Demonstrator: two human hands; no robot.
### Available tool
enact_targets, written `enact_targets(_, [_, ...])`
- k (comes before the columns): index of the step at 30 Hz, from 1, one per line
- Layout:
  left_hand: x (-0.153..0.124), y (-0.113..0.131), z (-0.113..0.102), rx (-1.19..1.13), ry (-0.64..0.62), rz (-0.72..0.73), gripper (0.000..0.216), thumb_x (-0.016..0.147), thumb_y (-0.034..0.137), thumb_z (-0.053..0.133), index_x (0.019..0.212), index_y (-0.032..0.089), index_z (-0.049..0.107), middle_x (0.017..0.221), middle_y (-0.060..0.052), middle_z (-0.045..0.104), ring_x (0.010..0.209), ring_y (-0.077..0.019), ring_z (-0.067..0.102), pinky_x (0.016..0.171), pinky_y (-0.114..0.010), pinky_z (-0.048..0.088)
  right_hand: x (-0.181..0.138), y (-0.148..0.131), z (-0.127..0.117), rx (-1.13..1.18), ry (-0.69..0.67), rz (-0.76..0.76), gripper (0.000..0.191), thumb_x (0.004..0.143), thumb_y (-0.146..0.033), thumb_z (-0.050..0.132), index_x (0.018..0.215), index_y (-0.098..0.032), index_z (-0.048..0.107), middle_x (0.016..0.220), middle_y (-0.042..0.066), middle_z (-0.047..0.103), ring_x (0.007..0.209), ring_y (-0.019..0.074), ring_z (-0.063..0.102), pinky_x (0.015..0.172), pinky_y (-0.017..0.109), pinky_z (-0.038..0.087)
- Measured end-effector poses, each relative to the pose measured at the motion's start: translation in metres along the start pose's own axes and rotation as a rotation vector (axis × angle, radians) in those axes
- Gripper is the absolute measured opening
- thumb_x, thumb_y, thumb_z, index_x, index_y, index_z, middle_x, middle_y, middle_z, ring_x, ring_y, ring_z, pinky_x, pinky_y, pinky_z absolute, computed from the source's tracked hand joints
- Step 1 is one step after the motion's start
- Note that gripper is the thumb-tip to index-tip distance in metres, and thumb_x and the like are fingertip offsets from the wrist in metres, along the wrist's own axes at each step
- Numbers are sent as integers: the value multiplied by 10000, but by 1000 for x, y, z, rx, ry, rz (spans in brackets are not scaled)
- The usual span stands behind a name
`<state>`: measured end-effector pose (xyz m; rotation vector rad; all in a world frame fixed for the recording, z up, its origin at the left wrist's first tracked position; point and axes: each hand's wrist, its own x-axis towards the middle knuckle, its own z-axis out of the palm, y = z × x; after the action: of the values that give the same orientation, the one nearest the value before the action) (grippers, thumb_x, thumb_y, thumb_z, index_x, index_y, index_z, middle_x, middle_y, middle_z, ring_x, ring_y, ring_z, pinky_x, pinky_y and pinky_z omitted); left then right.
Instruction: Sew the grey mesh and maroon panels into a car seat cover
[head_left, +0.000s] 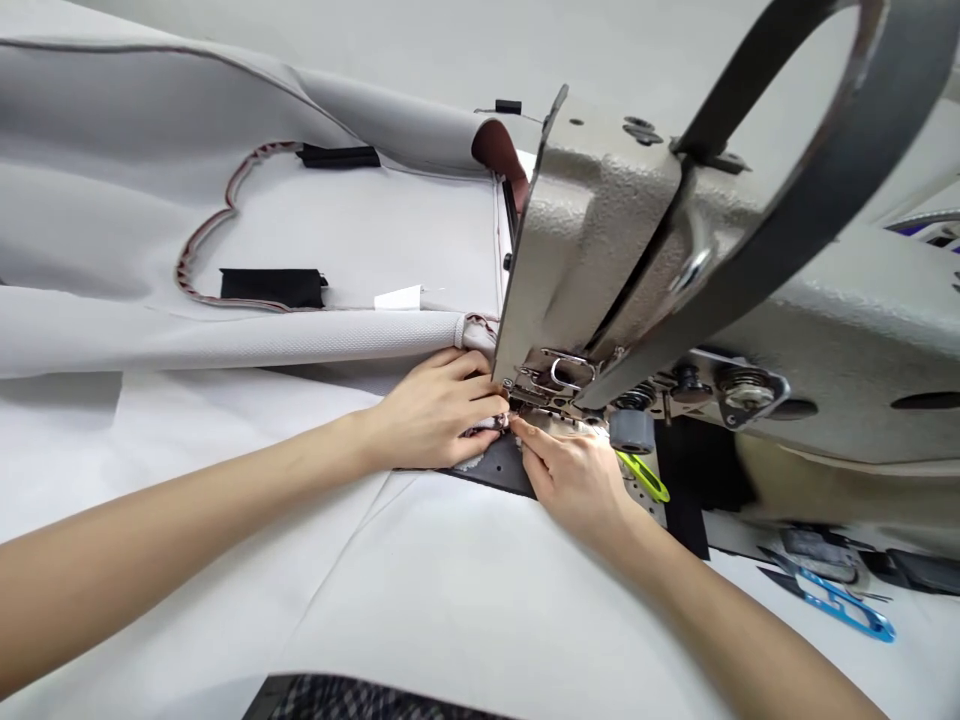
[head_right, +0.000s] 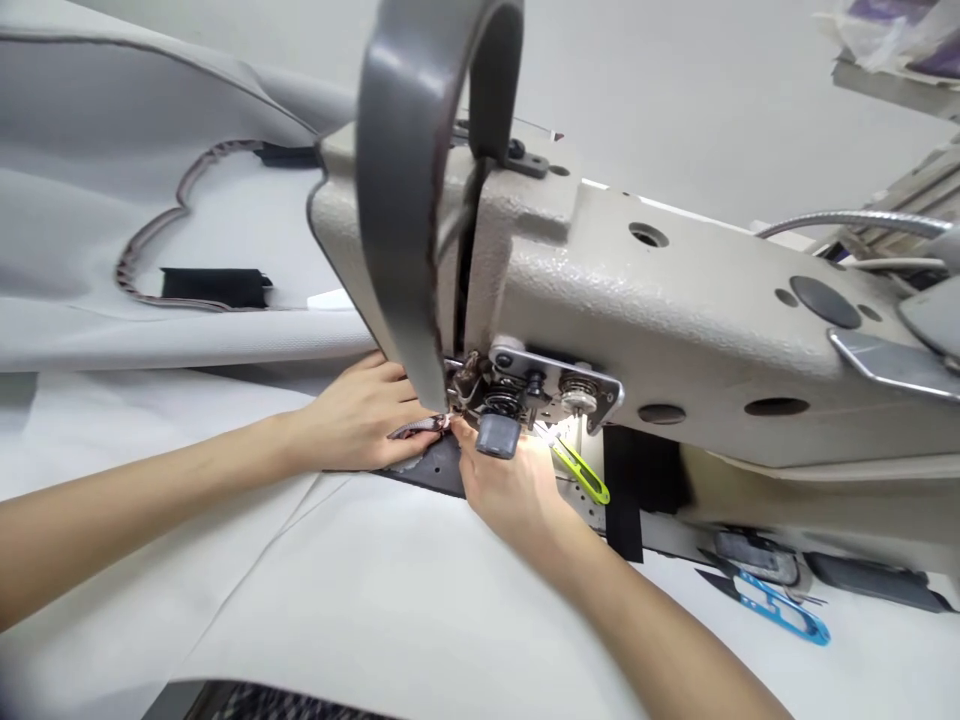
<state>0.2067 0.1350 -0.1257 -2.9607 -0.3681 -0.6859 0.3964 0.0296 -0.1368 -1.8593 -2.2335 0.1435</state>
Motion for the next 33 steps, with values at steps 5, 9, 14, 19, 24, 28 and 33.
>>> enact_targets(5, [-13,14,-2,72,-16,-95,261,934,161,498,1142,170,656,1151,-58,697,1145,-240,535,934,-386,413,-3,0,-1,28,4,1,400,929,-222,438,1248,-258,677,826,30,755,691,161,666,586,248,414])
enact_targets(9, [-14,1,-1,17,23,52,252,955,203,484,1132,208,663,1105,-13,718,1077,-210,557,920,-364,418,-4,1,0,106,37,-6,388,932,-230,443,1231,-286,683,902,5,764,716,142,666,599,234,418])
enact_targets(14, [-9,0,-1,27,-30,5,275,922,180,488,1140,201,654,1079,-33,701,965,-218,550,836,-354,427,-5,1,3,56,54,-27,372,915,-202,457,1193,-253,701,800,20,748,669,158,642,613,248,399])
enact_targets(19, [-8,11,0,87,-28,-65,232,891,177,511,1066,216,657,1053,-9,699,982,-232,538,814,-380,393,-5,1,2,46,46,-62,408,911,-189,439,1239,-218,679,857,45,752,658,161,628,623,263,386])
enact_targets(24, [-6,11,1,51,11,-96,206,896,162,516,1041,214,653,1026,18,707,1000,-222,528,828,-369,386,-4,0,3,13,72,-65,401,902,-180,446,1216,-212,692,823,40,748,646,165,622,596,272,367])
enact_targets(28, [-2,10,4,69,19,-101,161,903,159,509,945,179,663,918,-23,696,955,-236,532,807,-372,396,-5,-1,7,5,147,-77,367,905,-174,448,1151,-198,719,727,35,727,589,155,605,570,275,361])
enact_targets(33, [1,11,9,84,18,-122,168,892,150,515,944,170,674,903,-53,686,922,-248,540,793,-375,425,-6,1,14,11,239,-107,360,875,-161,479,1130,-208,729,673,21,714,541,145,591,527,271,344])
